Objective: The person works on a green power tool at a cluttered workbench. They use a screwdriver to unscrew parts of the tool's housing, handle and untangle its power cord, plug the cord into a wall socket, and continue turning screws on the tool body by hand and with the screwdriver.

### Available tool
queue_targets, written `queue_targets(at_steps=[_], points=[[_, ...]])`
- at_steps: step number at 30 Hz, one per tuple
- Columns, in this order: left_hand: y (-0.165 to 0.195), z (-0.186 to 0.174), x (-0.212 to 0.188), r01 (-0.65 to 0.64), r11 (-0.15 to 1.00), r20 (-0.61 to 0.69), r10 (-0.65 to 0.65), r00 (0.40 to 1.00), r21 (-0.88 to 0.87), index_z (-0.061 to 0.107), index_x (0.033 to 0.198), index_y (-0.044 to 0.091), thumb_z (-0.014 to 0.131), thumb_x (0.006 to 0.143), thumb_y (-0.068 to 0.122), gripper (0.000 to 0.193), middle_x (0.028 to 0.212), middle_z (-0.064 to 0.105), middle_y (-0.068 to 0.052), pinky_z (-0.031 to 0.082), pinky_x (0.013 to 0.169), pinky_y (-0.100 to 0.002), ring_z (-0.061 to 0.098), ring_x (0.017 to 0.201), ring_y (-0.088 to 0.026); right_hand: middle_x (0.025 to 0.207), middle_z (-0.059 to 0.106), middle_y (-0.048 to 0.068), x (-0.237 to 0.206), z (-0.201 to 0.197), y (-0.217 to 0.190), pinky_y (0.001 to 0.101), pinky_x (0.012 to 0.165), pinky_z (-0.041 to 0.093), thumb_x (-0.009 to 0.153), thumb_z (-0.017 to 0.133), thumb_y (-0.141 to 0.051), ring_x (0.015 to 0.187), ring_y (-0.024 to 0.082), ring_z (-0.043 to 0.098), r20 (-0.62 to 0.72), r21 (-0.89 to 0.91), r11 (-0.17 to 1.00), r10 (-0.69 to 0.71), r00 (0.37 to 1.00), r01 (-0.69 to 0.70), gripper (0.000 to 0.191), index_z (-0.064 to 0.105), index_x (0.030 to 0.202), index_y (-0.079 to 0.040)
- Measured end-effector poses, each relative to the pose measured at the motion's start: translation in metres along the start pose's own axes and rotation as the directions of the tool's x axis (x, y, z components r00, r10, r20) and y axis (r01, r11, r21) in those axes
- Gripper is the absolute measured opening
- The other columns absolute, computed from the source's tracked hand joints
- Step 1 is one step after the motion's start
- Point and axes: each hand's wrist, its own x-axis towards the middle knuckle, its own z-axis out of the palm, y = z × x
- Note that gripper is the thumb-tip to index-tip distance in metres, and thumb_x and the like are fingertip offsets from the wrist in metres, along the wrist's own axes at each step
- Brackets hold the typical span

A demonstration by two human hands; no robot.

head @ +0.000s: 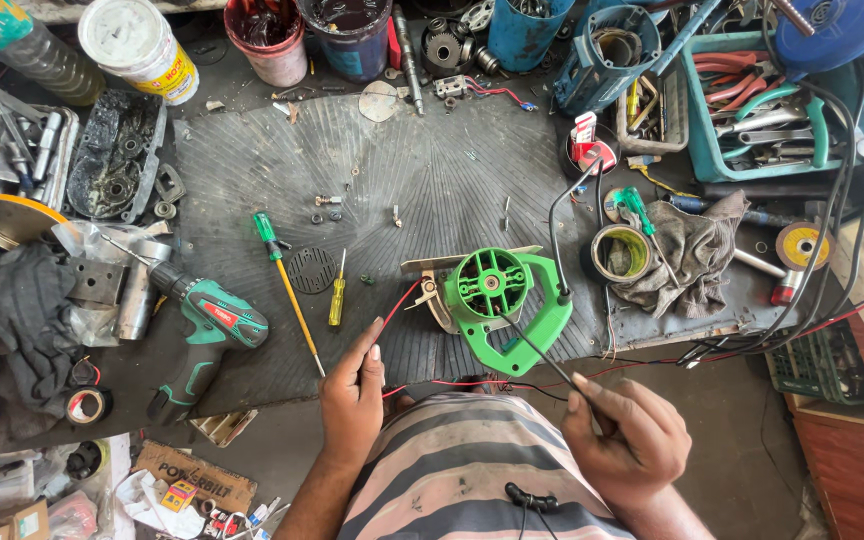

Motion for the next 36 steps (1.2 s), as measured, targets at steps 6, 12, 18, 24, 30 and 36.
queue_targets(at_steps=[6,12,18,24,30,36], points=[[0.001,0.001,-0.001,0.005,1.000,0.004,-0.005,1.000,-0.014,0.068,0.136,0.011,0.060,0.101,0.010,0.036,0.068,0.057,0.001,0.044,0.055,-0.026,0.047,0.060,-0.005,0.062,0.053,0.000,0.018,-0.001,-0.013,0.0280,0.049,0.039,0.080,0.078,-0.001,0.048,0.010,0.047,0.077,-0.083,0.993,0.087,0.993,-0.081,0.014,0.076,0.094,-0.002],[0.001,0.001,-0.002,-0.085,0.996,-0.018,0.085,0.996,-0.028,0.067,0.135,0.009,0.059,0.102,0.009,0.034,0.079,0.065,0.002,0.047,0.059,-0.025,0.050,0.066,-0.004,0.061,0.055,0.003,0.029,0.005,-0.013,0.0306,0.048,0.040,0.077,0.081,-0.003,0.048,0.014,0.051,0.133,-0.095,0.995,0.024,0.991,-0.012,0.016,0.077,0.092,-0.003],[-0.002,-0.002,-0.003,-0.013,1.000,-0.004,0.013,1.000,-0.007,0.068,0.135,0.010,0.060,0.101,0.010,0.036,0.070,0.057,0.000,0.045,0.056,-0.026,0.047,0.062,-0.006,0.072,0.064,0.003,0.022,0.011,-0.011,0.0297,0.052,0.045,0.078,0.080,-0.002,0.054,0.015,0.057,0.117,-0.009,0.997,-0.079,0.990,0.081,0.015,0.073,0.091,-0.003],[-0.002,-0.001,-0.004,-0.015,1.000,-0.002,0.015,1.000,-0.010,0.067,0.136,0.010,0.060,0.101,0.010,0.036,0.070,0.057,0.000,0.046,0.057,-0.025,0.047,0.063,-0.006,0.073,0.066,0.004,0.013,0.009,-0.007,0.0281,0.050,0.044,0.077,0.079,-0.001,0.053,0.013,0.056,0.113,-0.021,1.000,-0.009,0.994,0.011,0.015,0.074,0.091,-0.003],[-0.001,0.001,-0.004,-0.026,1.000,0.009,0.026,1.000,-0.006,0.067,0.136,0.010,0.060,0.100,0.010,0.036,0.075,0.062,0.001,0.047,0.059,-0.024,0.049,0.064,-0.005,0.061,0.054,0.000,0.011,-0.001,-0.009,0.0284,0.047,0.038,0.077,0.078,-0.001,0.047,0.011,0.048,0.077,-0.002,1.000,0.001,0.997,-0.001,0.016,0.075,0.093,-0.002],[0.000,0.004,-0.004,0.013,1.000,0.015,-0.013,1.000,-0.025,0.067,0.136,0.010,0.059,0.101,0.010,0.036,0.075,0.060,0.001,0.046,0.058,-0.025,0.047,0.065,-0.004,0.059,0.052,0.002,0.015,0.013,-0.010,0.0295,0.046,0.038,0.078,0.079,-0.004,0.047,0.012,0.049,0.141,-0.002,1.000,0.026,0.990,-0.026,0.015,0.076,0.093,-0.003]])
